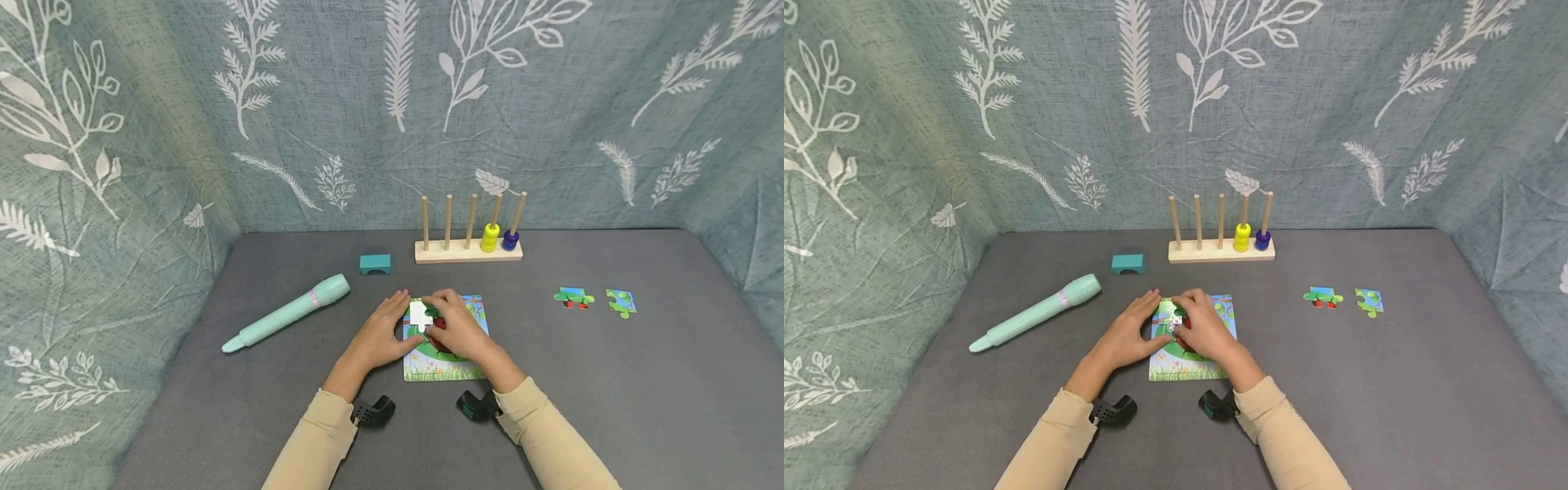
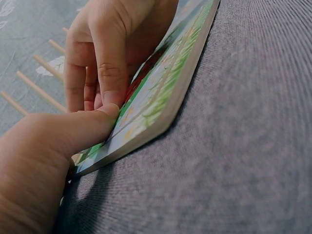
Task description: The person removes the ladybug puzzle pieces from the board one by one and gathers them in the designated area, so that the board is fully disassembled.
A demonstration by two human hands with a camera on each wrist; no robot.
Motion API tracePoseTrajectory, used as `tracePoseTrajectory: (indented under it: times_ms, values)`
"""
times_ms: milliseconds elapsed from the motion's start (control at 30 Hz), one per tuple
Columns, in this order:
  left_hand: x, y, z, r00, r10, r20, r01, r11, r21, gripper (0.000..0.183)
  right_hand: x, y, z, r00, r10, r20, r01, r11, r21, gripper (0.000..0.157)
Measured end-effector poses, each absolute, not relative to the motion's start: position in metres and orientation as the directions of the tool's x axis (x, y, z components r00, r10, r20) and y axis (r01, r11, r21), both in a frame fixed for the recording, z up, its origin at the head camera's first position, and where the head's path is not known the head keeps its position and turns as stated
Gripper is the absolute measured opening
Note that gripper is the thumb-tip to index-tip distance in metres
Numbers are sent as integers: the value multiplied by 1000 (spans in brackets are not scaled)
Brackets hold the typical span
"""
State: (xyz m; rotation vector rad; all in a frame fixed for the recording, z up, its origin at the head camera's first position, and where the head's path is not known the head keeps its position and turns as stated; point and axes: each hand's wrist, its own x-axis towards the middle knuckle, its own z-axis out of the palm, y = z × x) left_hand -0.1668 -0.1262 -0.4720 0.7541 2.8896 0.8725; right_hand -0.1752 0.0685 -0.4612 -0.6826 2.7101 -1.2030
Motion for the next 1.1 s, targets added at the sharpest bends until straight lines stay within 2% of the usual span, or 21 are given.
tracePoseTrajectory:
  times_ms: [567, 867, 1100]
  values:
    - [-167, -127, -469, -878, 463, 118, 450, 719, 529, 78, -174, 67, -463, -912, -379, 157, -362, 564, -742, 41]
    - [-167, -126, -468, -882, 459, 108, 443, 727, 525, 79, -174, 70, -457, -928, -347, 136, -321, 561, -763, 39]
    - [-167, -127, -468, -883, 458, 100, 436, 726, 532, 80, -174, 78, -444, -934, -349, 74, -267, 547, -794, 40]
